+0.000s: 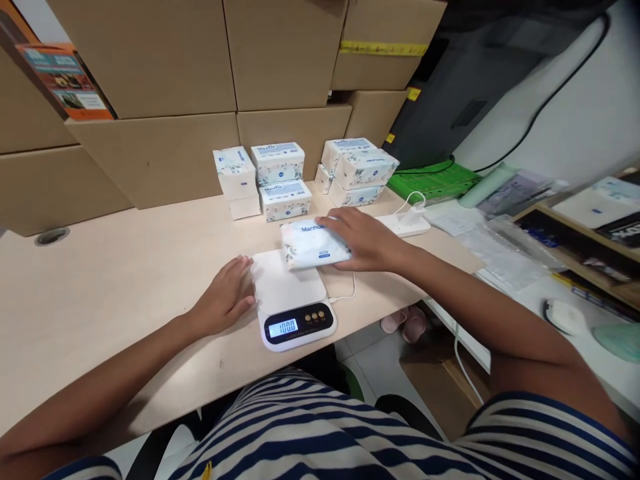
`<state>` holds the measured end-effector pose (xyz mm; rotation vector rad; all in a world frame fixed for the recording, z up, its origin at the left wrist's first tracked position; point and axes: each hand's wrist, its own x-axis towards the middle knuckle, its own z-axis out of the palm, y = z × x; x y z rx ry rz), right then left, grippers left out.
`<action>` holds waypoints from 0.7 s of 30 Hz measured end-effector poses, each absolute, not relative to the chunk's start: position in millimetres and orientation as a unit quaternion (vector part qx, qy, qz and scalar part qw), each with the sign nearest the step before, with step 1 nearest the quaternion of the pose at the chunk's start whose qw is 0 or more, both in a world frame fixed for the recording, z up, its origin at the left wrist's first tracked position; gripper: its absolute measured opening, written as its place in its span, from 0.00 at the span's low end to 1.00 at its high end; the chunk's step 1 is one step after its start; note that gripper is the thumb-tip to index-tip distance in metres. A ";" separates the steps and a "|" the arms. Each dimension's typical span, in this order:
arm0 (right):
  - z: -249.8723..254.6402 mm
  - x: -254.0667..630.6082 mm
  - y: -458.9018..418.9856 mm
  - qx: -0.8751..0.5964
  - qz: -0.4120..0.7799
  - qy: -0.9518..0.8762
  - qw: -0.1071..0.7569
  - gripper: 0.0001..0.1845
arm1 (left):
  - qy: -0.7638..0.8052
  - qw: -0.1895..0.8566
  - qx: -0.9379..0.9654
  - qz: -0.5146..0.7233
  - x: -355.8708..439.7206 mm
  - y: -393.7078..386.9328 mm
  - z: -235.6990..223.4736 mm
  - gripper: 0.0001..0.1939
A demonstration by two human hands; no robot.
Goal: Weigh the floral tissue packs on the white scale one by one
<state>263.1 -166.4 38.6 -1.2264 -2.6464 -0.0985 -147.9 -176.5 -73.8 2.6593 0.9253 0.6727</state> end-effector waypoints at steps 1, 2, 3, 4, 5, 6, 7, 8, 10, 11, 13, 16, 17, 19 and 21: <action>40.3 273.6 -161.7 -0.431 -0.071 -0.891 0.125 0.49 | 0.340 0.133 0.900 0.241 -150.6 -173.2 -75.4 0.44; 42.6 285.3 -156.1 -0.446 -0.103 -0.878 0.140 0.48 | 0.365 0.149 0.885 0.248 -152.4 -170.7 -76.5 0.43; 45.4 297.5 -149.8 -0.464 -0.131 -0.862 0.158 0.47 | 0.394 0.171 0.867 0.253 -153.1 -169.1 -77.0 0.43; 48.6 309.8 -143.0 -0.485 -0.157 -0.842 0.177 0.48 | 0.421 0.195 0.849 0.255 -153.1 -168.5 -76.7 0.43; 51.9 321.5 -135.7 -0.508 -0.180 -0.819 0.196 0.49 | 0.442 0.217 0.832 0.255 -152.3 -168.8 -75.9 0.43; 55.2 332.2 -128.4 -0.531 -0.202 -0.796 0.211 0.51 | 0.457 0.234 0.820 0.253 -151.2 -169.6 -74.6 0.43; 58.1 341.5 -121.1 -0.552 -0.223 -0.772 0.223 0.52 | 0.464 0.245 0.813 0.250 -150.1 -170.9 -73.0 0.44; 60.6 349.2 -114.1 -0.572 -0.242 -0.749 0.233 0.53 | 0.467 0.252 0.811 0.247 -149.0 -172.2 -71.4 0.44; 64.7 360.5 -101.4 -0.603 -0.271 -0.706 0.253 0.55 | 0.468 0.261 0.810 0.239 -148.0 -174.1 -69.2 0.45; 66.7 364.6 -95.7 -0.618 -0.281 -0.686 0.262 0.56 | 0.470 0.263 0.808 0.237 -148.0 -174.4 -68.7 0.45; 72.2 371.4 -85.0 -0.648 -0.289 -0.649 0.274 0.57 | 0.478 0.269 0.802 0.235 -148.6 -173.4 -68.9 0.47; 86.2 384.1 -69.7 -0.729 -0.266 -0.566 0.279 0.61 | 0.491 0.268 0.795 0.236 -149.3 -170.1 -69.2 0.48; 91.5 390.1 -64.3 -0.760 -0.249 -0.530 0.283 0.62 | 0.495 0.265 0.794 0.235 -149.3 -169.1 -68.9 0.48; 99.7 405.2 -52.8 -0.807 -0.214 -0.464 0.296 0.64 | 0.504 0.261 0.789 0.235 -149.6 -168.1 -68.1 0.47; 101.7 422.6 -40.3 -0.842 -0.173 -0.417 0.297 0.64 | 0.518 0.264 0.777 0.242 -151.3 -167.8 -68.2 0.46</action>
